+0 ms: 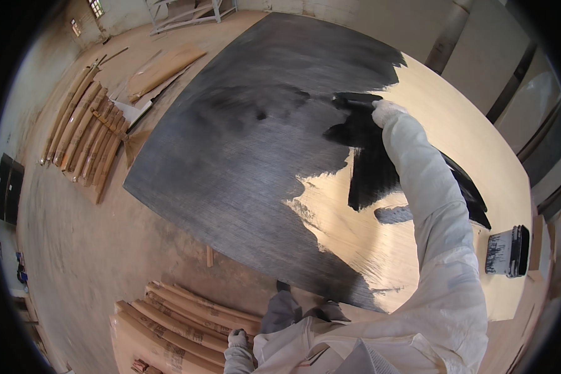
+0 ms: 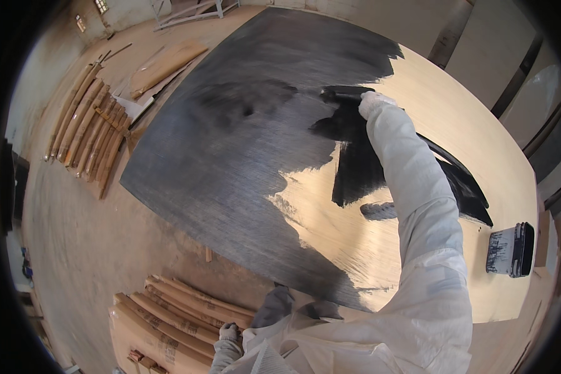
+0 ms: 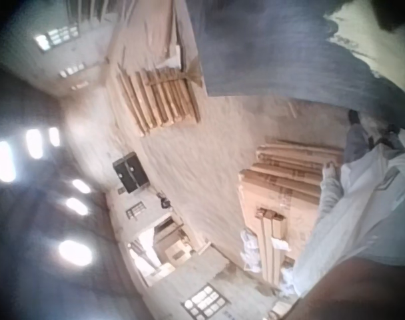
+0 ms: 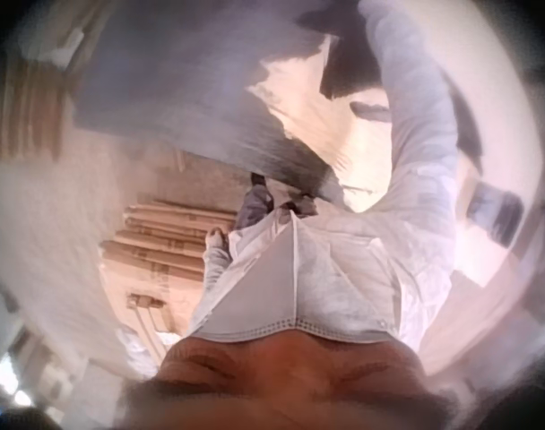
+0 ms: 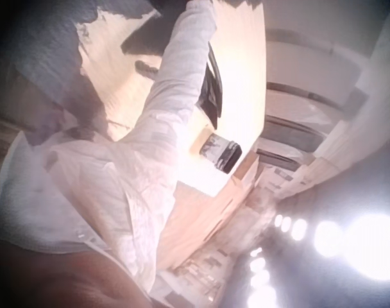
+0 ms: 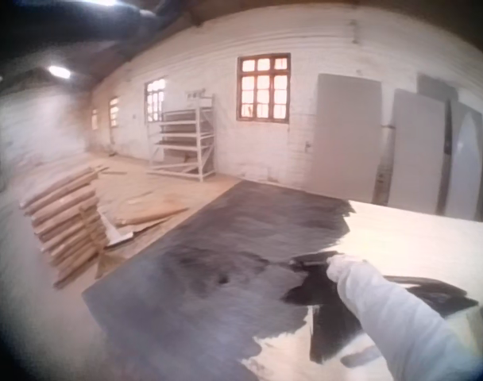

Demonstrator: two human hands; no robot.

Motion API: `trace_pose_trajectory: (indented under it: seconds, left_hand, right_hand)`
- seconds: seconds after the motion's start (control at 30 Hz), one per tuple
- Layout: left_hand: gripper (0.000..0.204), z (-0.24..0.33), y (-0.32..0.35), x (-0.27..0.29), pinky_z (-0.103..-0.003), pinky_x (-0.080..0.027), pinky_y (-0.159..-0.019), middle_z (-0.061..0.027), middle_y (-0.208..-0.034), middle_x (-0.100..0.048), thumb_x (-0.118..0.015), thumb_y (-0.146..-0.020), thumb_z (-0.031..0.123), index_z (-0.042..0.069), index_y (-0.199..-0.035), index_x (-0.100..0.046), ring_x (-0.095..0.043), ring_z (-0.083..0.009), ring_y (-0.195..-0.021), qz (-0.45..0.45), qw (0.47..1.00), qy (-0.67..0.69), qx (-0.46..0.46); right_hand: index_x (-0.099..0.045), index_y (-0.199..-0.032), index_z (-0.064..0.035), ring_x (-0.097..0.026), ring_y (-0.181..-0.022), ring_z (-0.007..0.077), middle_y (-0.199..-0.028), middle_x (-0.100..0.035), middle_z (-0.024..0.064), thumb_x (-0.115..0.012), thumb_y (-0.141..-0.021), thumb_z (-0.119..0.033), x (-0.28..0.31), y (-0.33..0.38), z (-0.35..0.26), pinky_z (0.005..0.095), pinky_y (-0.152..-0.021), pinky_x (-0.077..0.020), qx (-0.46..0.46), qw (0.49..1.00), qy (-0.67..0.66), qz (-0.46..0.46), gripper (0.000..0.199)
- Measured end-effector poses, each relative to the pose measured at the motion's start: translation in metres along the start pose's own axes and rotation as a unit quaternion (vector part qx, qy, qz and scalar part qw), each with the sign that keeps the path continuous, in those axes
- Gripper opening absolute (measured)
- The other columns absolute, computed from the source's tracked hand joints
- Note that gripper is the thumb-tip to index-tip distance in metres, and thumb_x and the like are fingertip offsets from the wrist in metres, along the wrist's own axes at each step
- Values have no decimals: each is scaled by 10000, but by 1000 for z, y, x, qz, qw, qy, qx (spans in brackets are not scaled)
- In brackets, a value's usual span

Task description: The person applies black paint to a large flat wooden board using a brush. They repeatedly dip the brush into a paint container and spread the paint across the surface in broad strokes, gradually covering more of the board.

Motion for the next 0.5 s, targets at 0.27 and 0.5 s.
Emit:
trace_pose_trajectory:
  seconds: [0.27,0.5]
  left_hand:
    - [206,3,33,-16,-397,-618,-702,-165,-989,-763,-674,-956,67,-16,-1134,-737,-725,-284,-811,-14,992,-123,-14]
    - [210,23,53,-28,-380,-554,-571,-122,-885,-729,-673,-957,57,13,-1154,-729,-676,-219,-685,-6,999,43,-9]
  right_hand:
    - [-748,-1325,-120,-689,-1284,314,-1386,-718,107,-528,-1002,-154,-21,4,-17,478,-1046,-571,50,997,-14,55,392]
    - [-666,-1440,-139,-595,-1402,337,-1503,-635,128,-487,-1053,-217,-25,-62,76,460,-1164,-477,-91,990,-65,84,433]
Point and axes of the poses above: each hand's wrist, its own y-axis away from the middle knuckle, its own x-axis out of the back of the hand, z = x × y, the point moved 2 cm from there along -y, towards the middle knuckle
